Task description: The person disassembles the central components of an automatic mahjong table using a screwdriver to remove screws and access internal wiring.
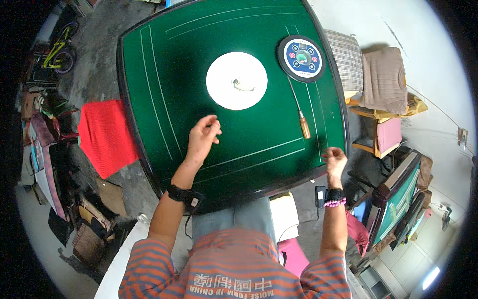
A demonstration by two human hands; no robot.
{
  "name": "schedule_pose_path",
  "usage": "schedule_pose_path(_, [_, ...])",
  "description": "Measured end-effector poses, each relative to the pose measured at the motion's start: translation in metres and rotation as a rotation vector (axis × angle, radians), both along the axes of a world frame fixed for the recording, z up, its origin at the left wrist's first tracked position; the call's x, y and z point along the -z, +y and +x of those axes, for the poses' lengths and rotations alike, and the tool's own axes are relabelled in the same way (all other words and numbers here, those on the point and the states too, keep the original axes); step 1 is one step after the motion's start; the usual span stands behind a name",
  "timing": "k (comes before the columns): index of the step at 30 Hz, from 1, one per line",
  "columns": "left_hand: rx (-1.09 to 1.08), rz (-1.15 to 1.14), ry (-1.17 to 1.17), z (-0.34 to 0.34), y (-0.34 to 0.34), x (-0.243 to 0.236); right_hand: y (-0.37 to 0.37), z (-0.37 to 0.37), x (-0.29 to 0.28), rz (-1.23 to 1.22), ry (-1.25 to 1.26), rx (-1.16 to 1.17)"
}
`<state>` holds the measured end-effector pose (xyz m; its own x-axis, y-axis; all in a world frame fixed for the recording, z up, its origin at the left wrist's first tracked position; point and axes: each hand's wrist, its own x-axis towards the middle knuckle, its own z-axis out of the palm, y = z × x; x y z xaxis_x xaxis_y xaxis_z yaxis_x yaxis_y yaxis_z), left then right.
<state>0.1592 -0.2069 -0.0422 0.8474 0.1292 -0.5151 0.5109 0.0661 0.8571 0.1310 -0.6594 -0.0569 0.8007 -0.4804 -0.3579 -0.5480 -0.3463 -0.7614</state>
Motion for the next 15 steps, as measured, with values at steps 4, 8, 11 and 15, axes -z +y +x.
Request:
schedule_pose_path(4, [-0.017, -0.112, 0.059, 0.048, 0.002, 0.024, -0.054, 0.004, 0.041, -0.343, 0.054, -0.027])
schedule_pose_path(8, [-0.109, -0.334, 0.066, 0.077, -0.002, 0.044, -0.060, 0.007, 0.062, -0.282, -0.008, 0.053])
schedule_pose_path(11, [-0.146, -0.315, 0.124, 0.084, 0.002, 0.050, -0.040, 0.009, 0.054, -0.585, -0.047, -0.068])
schedule_pose_path(15, [-0.155, -0.282, 0.049, 0.090, 0.006, 0.045, 0.045, 0.033, 0.017, -0.539, -0.155, -0.181])
